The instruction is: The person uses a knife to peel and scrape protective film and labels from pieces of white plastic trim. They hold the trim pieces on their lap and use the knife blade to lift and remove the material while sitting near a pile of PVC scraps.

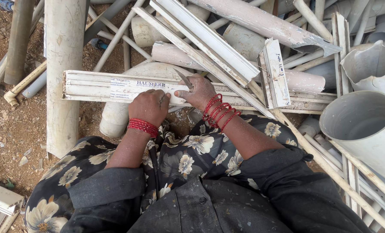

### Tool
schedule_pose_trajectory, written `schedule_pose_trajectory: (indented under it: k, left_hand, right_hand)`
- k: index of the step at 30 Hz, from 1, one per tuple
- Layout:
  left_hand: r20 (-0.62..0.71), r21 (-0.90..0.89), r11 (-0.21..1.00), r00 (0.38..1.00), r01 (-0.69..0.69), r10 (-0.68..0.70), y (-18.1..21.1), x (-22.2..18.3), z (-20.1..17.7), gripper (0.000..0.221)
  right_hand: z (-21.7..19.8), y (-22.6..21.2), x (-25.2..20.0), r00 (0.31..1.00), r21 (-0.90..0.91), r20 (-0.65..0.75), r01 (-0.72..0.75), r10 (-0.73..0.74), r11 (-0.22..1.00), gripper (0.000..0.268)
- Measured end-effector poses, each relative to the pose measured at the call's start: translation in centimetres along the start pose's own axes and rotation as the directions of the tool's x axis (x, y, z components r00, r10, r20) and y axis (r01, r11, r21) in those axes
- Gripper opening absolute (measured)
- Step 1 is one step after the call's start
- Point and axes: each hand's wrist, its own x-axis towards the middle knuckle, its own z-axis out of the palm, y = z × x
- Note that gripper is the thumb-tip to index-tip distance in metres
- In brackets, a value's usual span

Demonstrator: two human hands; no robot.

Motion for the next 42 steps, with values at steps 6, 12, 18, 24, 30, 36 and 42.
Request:
schedule_pose_trajectory:
  k: [6,12,18,24,30,36,42]
  left_hand:
    - [0.132,-0.016,0.999,0.99,0.047,-0.044,-0.3,-0.7,-1.5,0.031]
    - [0.007,-0.246,0.969,0.999,-0.034,0.037,-1.6,-2.2,-6.9,0.027]
    - [-0.297,-0.403,0.915,0.945,0.005,-0.136,-4.2,-3.5,-15.4,0.027]
    - [-0.092,-0.181,0.982,0.995,-0.049,0.033,-1.2,-1.6,-3.0,0.028]
    - [-0.046,0.01,1.0,0.999,0.015,-0.015,-0.5,-0.6,0.2,0.032]
    - [-0.019,0.037,0.998,0.999,0.049,-0.048,-0.2,-0.3,0.8,0.024]
    - [-0.066,0.188,0.981,0.995,-0.056,0.069,-1.0,0.1,1.6,0.035]
  right_hand:
    - [0.1,-0.3,0.3,1.0,-0.029,-0.03,-0.005,0.005,1.0,0.059]
    - [0.4,0.0,0.9,0.998,-0.043,0.019,-0.066,0.067,0.997,0.063]
    - [0.1,0.2,0.6,1.0,-0.007,0.004,-0.011,0.011,1.0,0.065]
    - [-0.3,0.1,0.2,0.999,-0.166,0.02,0.04,-0.037,0.985,0.068]
    - [-1.4,-1.4,-0.8,0.996,-0.037,-0.018,0.087,-0.088,0.995,0.069]
    - [-0.6,-1.3,-0.5,0.998,-0.07,-0.008,0.055,-0.055,0.996,0.07]
    - [0.0,-0.7,-0.4,0.994,-0.073,-0.059,0.083,-0.087,0.994,0.07]
